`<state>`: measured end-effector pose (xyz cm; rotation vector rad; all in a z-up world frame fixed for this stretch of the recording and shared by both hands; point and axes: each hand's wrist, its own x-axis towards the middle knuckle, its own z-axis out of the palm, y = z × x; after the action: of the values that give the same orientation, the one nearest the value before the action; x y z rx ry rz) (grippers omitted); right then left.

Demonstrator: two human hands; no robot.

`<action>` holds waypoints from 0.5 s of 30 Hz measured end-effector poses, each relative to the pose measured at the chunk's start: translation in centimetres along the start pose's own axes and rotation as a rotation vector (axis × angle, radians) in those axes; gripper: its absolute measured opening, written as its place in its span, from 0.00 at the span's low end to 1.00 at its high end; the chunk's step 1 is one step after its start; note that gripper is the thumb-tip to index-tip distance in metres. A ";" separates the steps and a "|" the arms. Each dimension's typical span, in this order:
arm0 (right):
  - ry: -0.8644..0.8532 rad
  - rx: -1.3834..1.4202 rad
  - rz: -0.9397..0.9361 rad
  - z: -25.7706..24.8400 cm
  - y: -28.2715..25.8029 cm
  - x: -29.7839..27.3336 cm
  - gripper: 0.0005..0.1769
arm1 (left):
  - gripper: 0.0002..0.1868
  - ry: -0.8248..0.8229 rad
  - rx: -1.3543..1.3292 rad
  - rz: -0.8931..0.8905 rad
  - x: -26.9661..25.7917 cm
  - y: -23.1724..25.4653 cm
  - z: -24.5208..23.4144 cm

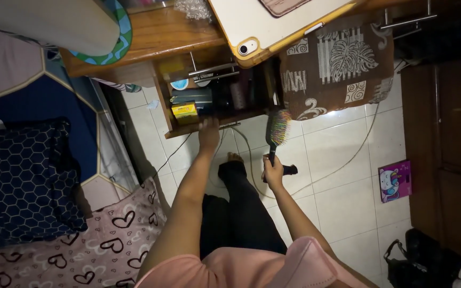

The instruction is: The person retrieves makeup brushes from a suitcase and cleans them one by one using a white wipe at a vanity table. They open drawers to access items and return the brushes to the suitcase after cleaning.

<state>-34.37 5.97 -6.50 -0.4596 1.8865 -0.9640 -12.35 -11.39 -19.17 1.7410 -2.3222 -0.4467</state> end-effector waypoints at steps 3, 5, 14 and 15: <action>-0.003 -0.001 -0.021 0.7 -1.5 0.4 0.13 | 0.21 0.023 0.004 0.011 -0.3 0.2 -0.2; -0.003 -0.102 -0.035 1.3 -2.8 0.8 0.14 | 0.19 -0.006 0.012 0.024 -0.3 0.1 -0.2; -0.091 -0.576 -0.431 6.3 -5.2 13.7 0.18 | 0.22 -0.111 0.099 0.055 -1.3 0.1 0.8; -0.084 -0.612 -0.467 7.0 -5.8 15.4 0.19 | 0.22 -0.116 0.108 0.052 -1.2 0.4 0.9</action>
<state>-36.36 -10.77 -12.57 -1.3261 2.0181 -0.6140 -12.67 -10.01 -19.82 1.7402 -2.5100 -0.4317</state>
